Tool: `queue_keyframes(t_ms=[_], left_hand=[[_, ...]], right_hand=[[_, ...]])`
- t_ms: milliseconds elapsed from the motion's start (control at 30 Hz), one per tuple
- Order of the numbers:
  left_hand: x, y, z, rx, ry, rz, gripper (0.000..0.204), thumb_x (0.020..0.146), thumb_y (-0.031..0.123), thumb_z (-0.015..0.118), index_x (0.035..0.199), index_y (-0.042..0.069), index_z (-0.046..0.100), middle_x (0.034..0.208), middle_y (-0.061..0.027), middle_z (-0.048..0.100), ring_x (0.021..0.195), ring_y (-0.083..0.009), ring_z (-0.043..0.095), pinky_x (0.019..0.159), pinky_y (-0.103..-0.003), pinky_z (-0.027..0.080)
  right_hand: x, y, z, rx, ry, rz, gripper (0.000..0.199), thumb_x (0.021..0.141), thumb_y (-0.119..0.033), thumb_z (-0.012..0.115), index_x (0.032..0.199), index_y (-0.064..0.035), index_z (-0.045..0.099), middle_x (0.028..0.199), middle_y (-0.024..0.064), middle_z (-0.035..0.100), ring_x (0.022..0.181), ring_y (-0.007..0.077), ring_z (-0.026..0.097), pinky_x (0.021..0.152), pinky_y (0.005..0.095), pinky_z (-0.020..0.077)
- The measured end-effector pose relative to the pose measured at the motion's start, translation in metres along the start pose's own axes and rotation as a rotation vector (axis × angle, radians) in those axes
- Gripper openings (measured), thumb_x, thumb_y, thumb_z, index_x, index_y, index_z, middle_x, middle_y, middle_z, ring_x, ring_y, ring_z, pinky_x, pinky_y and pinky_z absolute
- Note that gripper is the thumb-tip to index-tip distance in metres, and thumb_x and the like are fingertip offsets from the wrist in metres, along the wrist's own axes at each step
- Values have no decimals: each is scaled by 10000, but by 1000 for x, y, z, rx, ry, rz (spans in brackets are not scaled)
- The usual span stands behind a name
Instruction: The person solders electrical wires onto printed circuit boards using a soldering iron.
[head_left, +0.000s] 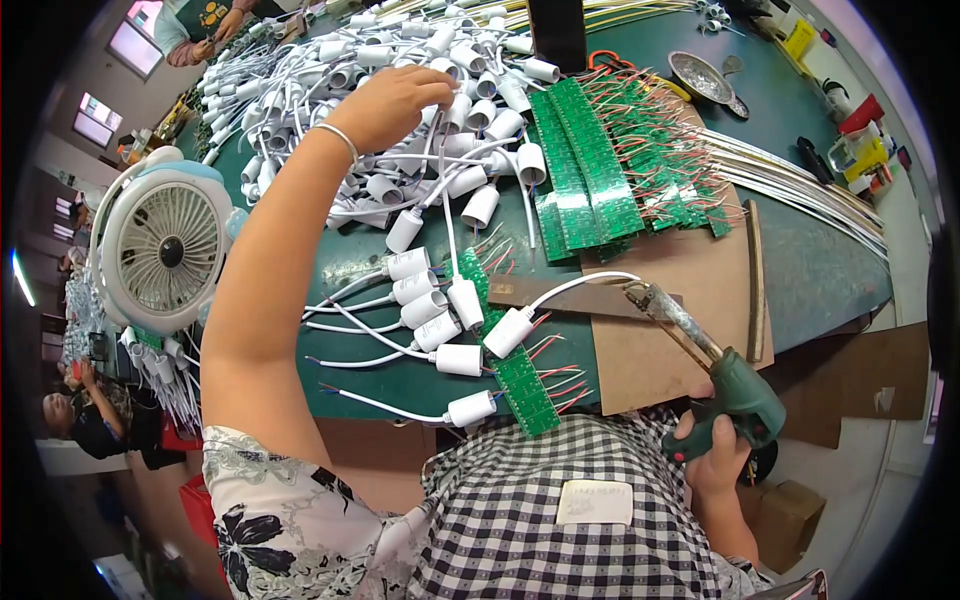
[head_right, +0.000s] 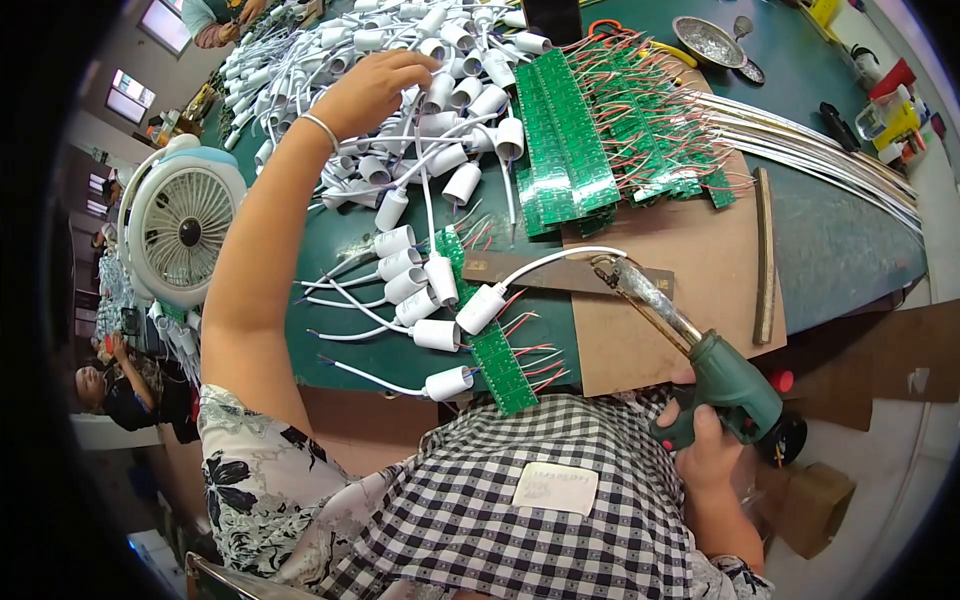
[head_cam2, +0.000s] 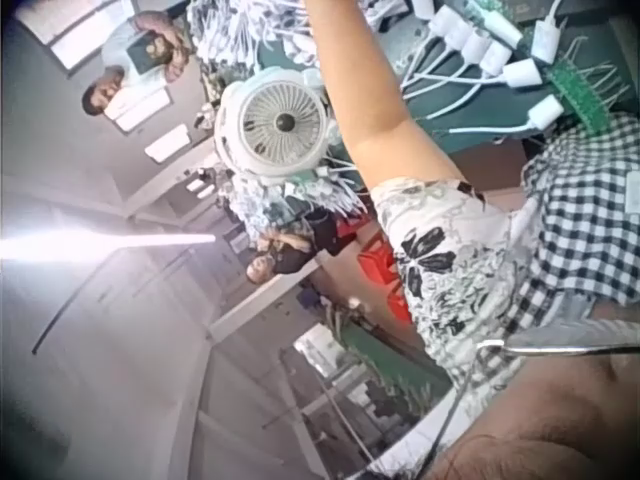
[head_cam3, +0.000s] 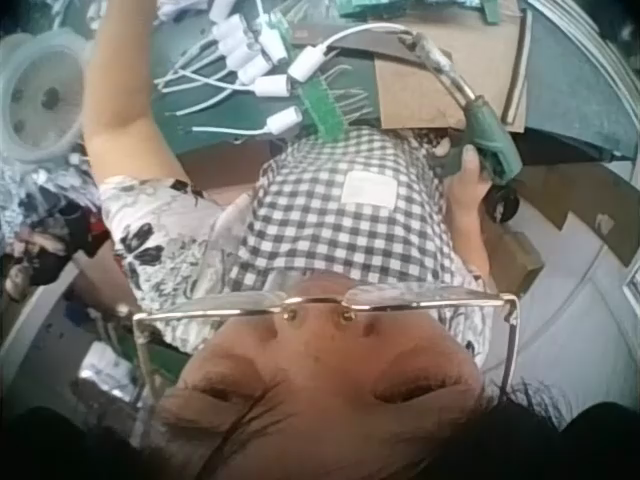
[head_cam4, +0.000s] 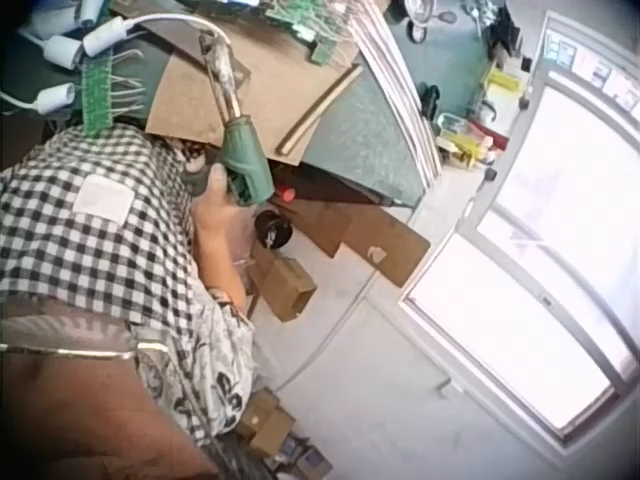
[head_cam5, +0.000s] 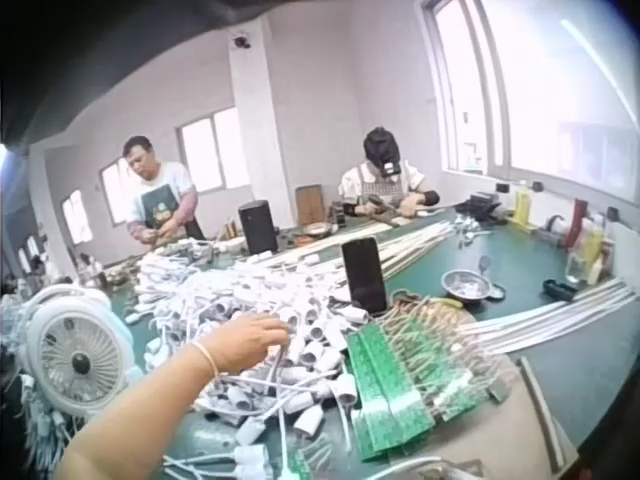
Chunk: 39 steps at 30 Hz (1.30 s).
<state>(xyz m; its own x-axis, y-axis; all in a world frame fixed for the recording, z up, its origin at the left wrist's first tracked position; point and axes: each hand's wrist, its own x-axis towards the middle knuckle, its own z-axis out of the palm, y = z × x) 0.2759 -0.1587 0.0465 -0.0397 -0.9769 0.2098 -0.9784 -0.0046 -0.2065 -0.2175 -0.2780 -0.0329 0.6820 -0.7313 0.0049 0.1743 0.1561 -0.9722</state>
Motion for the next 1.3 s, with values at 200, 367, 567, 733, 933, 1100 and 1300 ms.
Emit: queue_keyframes(t_ms=[200, 367, 567, 733, 933, 1100, 1300], left_hand=[[8, 7, -3, -364, -223, -448, 454, 782, -32, 477, 1183, 177, 525, 1058, -85, 626, 1000, -279, 596, 845, -395, 470], [12, 8, 4, 227, -182, 33, 336, 800, 74, 583, 1109, 204, 558, 1091, -42, 564, 1051, -250, 548, 895, -364, 454], [7, -6, -2, -868, 637, -449, 410, 834, 160, 657, 1194, 136, 463, 1146, -55, 557, 923, -201, 588, 882, -345, 447], [-6, 43, -97, -1292, 1080, -167, 274, 916, 116, 560, 1165, 28, 490, 998, -27, 548, 872, -104, 532, 694, -220, 458], [-74, 201, -121, -329, -120, -311, 325, 648, 153, 776, 912, 73, 604, 845, -85, 609, 692, -220, 599, 587, -319, 467], [-129, 274, -62, -338, -274, -442, 311, 646, 234, 714, 900, 130, 568, 824, -13, 550, 665, -200, 576, 532, -331, 454], [-123, 265, -62, -109, -67, -261, 239, 654, 197, 647, 876, 137, 582, 815, 25, 579, 626, -132, 538, 505, -278, 417]], right_hand=[[-5, 5, 0, 8, -19, -14, 503, 883, -231, 551, 1281, 30, 387, 1060, 192, 555, 625, 181, 565, 535, 261, 485], [-8, 5, -1, 11, 28, 17, 499, 888, -226, 546, 1283, 33, 384, 1067, 190, 552, 634, 175, 570, 532, 257, 485], [-8, 6, 4, 13, -15, 26, 495, 897, -239, 534, 1283, 32, 383, 1084, 184, 543, 647, 168, 573, 530, 250, 480], [-10, 3, 4, 21, -49, 10, 499, 901, -255, 527, 1284, 29, 382, 1085, 183, 542, 649, 164, 570, 533, 253, 477], [-9, 11, 1, 68, 15, 105, 507, 892, -246, 540, 1295, 16, 380, 1085, 185, 546, 645, 176, 566, 542, 263, 478], [-1, 13, 6, 145, -62, 85, 501, 886, -228, 545, 1298, 7, 385, 1078, 190, 551, 641, 187, 565, 542, 265, 485], [-5, 15, -1, 164, -44, 69, 501, 882, -228, 547, 1294, 9, 389, 1079, 190, 548, 634, 188, 564, 538, 266, 488]])
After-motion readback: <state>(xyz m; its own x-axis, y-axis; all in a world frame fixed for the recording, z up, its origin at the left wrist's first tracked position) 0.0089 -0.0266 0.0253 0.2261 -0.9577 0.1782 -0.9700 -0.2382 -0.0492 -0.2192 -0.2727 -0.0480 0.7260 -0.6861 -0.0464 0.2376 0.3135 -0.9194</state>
